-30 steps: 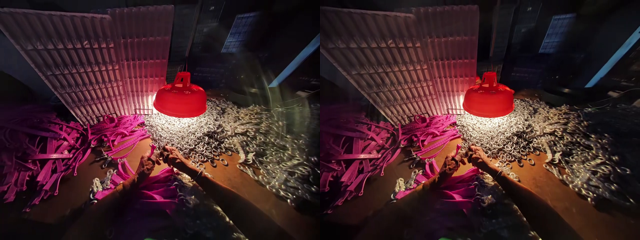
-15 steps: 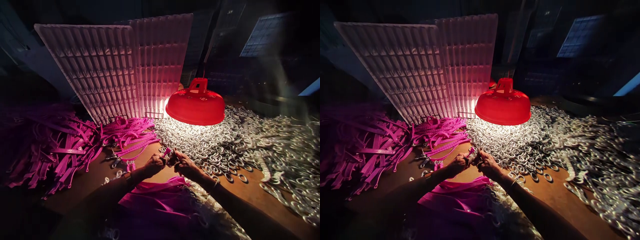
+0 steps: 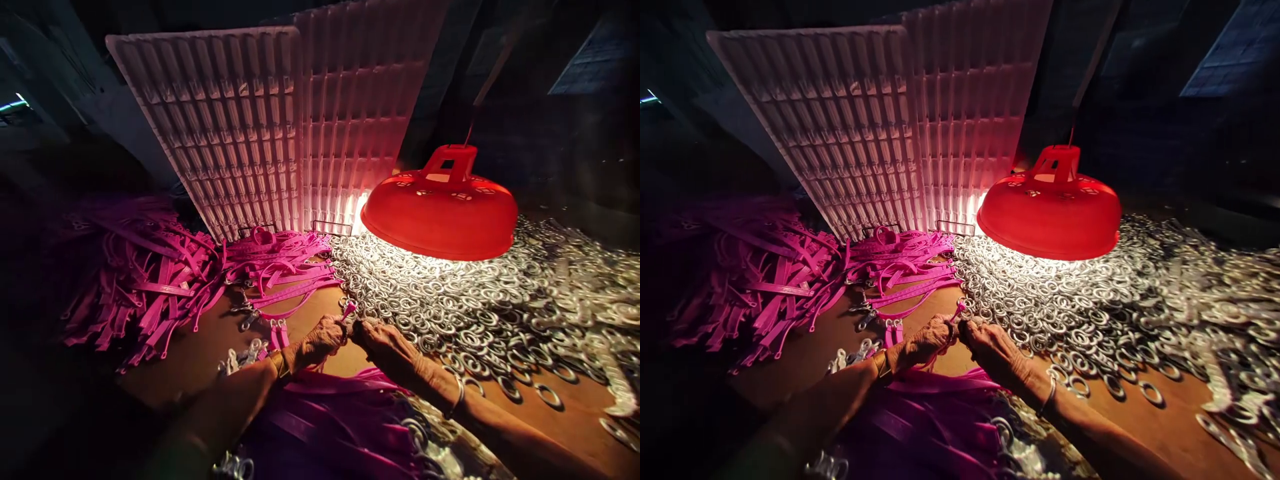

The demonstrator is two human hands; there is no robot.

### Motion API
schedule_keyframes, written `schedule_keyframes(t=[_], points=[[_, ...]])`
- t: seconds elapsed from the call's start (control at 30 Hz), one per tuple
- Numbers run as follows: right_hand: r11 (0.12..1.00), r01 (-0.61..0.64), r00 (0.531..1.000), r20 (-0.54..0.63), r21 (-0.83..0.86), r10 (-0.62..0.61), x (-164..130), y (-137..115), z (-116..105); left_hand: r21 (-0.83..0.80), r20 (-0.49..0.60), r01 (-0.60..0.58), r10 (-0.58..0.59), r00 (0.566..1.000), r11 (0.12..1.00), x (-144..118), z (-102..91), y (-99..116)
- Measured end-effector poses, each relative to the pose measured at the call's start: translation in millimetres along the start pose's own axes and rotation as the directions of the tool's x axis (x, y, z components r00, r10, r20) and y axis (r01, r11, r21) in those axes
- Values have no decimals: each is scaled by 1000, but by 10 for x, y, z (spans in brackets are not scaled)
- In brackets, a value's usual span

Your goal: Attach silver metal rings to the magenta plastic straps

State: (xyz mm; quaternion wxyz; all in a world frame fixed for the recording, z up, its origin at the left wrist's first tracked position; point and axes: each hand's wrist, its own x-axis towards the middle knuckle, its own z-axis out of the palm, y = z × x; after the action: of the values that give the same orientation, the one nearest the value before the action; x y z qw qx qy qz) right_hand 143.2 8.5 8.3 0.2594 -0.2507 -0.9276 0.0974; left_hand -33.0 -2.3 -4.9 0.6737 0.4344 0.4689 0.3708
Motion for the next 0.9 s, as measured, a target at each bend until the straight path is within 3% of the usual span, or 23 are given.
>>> schedule_keyframes(t=[0.07,0.13,0.23,0.3,0.37,0.43,0.47,0.53,0.67,0.83,0.9], points=[[999,14,999,-35,32,-12,5,35,31,17,21,9,-9,1000,1000,-7,-1,-4],[996,-42,992,-113,81,51,29,79,64,29,53,46,-48,997,999,-12,23,-10],[921,-261,922,-207,289,326,118,140,72,-22,70,87,-85,994,996,5,96,-44],[737,-362,804,-209,571,556,212,171,8,-116,7,22,-21,1000,993,23,151,-69],[468,-292,677,-165,834,717,313,195,-121,-232,-90,-60,40,995,971,26,194,-70],[284,-174,619,-119,943,776,385,213,-278,-323,-160,-96,46,986,941,9,215,-39],[254,-156,621,-105,955,777,401,217,-347,-351,-170,-97,39,985,931,-5,216,-15],[277,-223,660,-64,935,748,386,214,-431,-374,-177,-88,22,984,923,-32,203,41],[440,-408,735,2,800,678,257,157,-335,-375,-132,-85,38,990,923,-74,181,131],[665,-421,769,-146,617,622,154,62,-94,-396,-36,-53,43,998,917,-91,234,157],[706,-421,785,-162,569,599,137,46,-35,-408,-18,-22,16,1000,913,-71,250,142]])
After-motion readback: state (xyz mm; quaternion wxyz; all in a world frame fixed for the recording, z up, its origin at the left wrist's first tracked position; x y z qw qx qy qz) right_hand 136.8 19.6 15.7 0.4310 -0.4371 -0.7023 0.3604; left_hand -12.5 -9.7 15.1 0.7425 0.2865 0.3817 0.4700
